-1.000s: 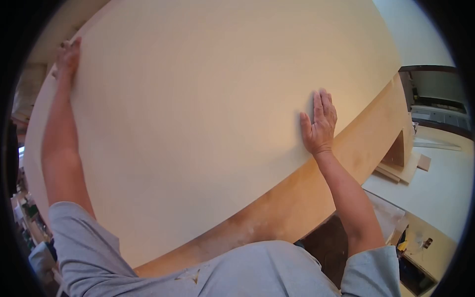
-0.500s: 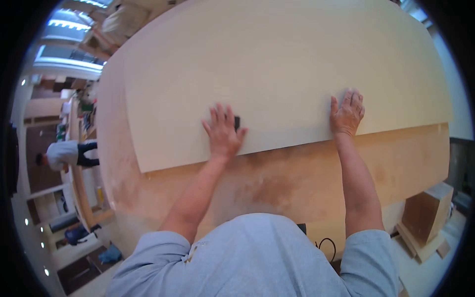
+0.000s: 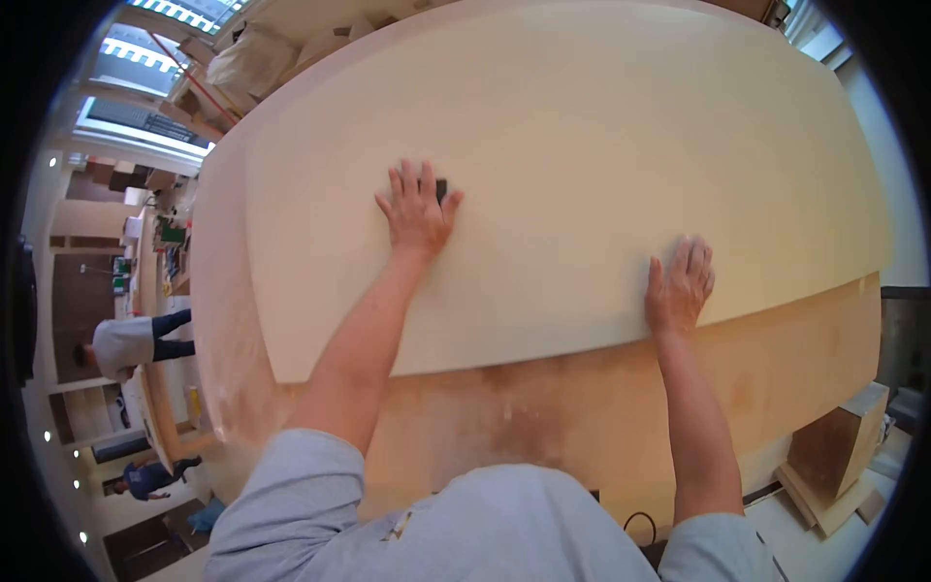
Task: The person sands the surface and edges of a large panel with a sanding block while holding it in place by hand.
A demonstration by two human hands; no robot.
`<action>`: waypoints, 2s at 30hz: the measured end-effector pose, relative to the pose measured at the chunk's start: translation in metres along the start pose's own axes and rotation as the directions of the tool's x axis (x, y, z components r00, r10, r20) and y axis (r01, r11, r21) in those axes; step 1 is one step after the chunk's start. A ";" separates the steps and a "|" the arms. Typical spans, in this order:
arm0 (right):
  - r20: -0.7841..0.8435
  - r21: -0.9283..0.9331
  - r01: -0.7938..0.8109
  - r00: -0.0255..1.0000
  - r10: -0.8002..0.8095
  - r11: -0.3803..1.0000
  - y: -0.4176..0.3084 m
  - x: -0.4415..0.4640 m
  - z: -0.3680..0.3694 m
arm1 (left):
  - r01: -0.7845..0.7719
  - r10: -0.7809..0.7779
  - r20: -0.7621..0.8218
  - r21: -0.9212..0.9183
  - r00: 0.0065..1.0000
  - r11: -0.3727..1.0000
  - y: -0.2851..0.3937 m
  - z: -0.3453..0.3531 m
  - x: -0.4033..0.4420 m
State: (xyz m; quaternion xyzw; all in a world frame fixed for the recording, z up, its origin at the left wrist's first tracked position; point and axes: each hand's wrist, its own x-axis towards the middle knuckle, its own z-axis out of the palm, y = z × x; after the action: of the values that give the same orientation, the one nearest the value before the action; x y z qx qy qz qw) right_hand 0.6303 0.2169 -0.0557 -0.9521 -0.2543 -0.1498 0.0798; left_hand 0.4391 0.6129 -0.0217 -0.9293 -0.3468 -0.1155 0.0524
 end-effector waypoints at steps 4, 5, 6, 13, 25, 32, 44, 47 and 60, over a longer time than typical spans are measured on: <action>-0.014 0.007 0.033 0.999 -0.033 0.999 0.004 -0.003 -0.007 | 0.063 -0.062 -0.022 0.035 0.998 0.997 -0.032 0.027 0.146; -0.004 0.017 0.030 1.000 -0.029 0.999 0.005 -0.004 -0.011 | 0.088 -0.087 -0.030 0.037 0.996 0.995 -0.039 0.033 0.182; 0.006 0.027 0.028 1.000 -0.028 0.999 0.003 -0.004 -0.014 | 0.116 -0.115 -0.035 0.036 0.993 0.993 -0.048 0.036 0.218; 0.073 0.044 -0.006 0.997 0.003 0.999 0.005 -0.008 -0.015 | 0.296 -0.282 0.249 -0.018 0.927 0.955 -0.059 0.005 0.352; 0.039 -0.075 0.030 0.999 -0.027 0.997 0.028 0.002 -0.006 | 0.108 -0.107 0.010 -0.104 0.994 0.989 -0.036 0.025 0.199; 0.059 -0.096 -0.002 0.998 0.007 0.995 0.011 0.007 0.000 | 0.025 0.013 0.164 -0.228 0.986 0.973 0.021 -0.036 -0.066; 0.044 0.048 0.192 0.980 -0.194 0.980 0.049 0.008 -0.002 | 0.035 -0.005 0.171 -0.173 0.985 0.984 0.060 -0.045 -0.185; 0.007 0.053 0.196 0.981 -0.196 0.979 0.054 0.002 -0.002 | 0.026 -0.019 0.069 -0.110 0.997 0.994 0.049 -0.023 -0.096; 0.090 0.099 0.129 0.986 -0.138 0.987 0.039 0.007 -0.027 | 0.308 -0.307 0.035 -0.019 0.951 0.951 -0.064 0.061 0.347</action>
State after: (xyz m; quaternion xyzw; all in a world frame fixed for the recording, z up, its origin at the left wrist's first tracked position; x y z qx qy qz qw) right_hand 0.6490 0.1809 -0.0313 -0.9344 -0.3276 -0.0966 0.1016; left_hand 0.6623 0.8917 0.0074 -0.8663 -0.4866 -0.1118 0.0174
